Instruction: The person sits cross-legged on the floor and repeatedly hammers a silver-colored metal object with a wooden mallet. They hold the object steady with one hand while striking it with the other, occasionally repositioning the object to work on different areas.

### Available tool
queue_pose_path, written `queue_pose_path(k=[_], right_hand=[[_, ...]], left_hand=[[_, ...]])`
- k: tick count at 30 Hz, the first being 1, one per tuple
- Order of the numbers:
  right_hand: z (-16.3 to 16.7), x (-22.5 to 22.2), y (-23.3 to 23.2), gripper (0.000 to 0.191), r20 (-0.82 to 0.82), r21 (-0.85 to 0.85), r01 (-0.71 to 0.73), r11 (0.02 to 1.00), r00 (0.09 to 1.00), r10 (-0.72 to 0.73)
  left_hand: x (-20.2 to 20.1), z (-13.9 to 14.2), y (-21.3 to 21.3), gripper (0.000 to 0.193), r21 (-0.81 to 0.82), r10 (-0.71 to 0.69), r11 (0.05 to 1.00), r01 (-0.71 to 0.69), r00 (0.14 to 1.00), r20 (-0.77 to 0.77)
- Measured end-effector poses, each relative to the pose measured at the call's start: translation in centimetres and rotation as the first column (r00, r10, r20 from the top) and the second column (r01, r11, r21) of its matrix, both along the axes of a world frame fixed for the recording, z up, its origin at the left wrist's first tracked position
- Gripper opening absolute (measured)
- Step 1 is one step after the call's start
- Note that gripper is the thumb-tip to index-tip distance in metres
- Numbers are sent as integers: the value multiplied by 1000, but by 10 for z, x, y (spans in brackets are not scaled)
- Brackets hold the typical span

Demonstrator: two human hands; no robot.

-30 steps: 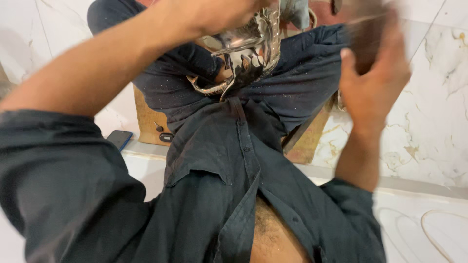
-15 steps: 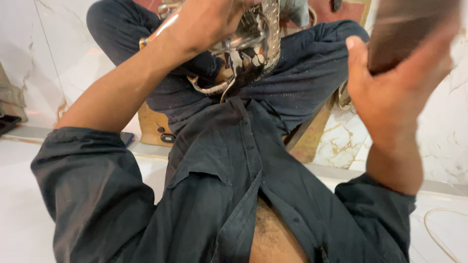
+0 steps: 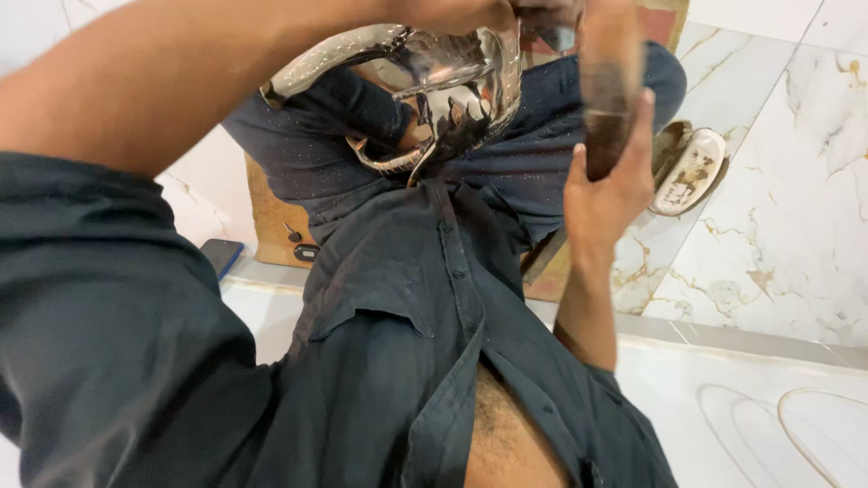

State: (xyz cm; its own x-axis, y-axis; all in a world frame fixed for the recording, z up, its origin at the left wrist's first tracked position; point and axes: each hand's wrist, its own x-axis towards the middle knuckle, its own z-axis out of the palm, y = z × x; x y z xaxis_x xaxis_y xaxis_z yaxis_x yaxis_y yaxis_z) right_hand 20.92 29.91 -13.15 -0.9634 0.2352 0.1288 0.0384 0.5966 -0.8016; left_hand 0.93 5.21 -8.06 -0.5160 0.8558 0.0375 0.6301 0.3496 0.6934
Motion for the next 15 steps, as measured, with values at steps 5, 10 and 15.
queue_pose_path(k=[5, 10, 15], right_hand=[[-6, 22, -27, 93, 129, -116, 146, 982, 983, -131], [2, 19, -26, 100, -38, 98, 40, 994, 999, -36], [4, -4, -17, 103, 56, -663, 225, 714, 966, -253]], left_hand=[[-6, -13, 0, 20, -12, -51, 999, 51, 998, 20], [-5, -12, -10, 19, -28, -28, 999, 28, 1000, -3], [-1, 0, -19, 18, -33, 3, 999, -4, 1000, -25]])
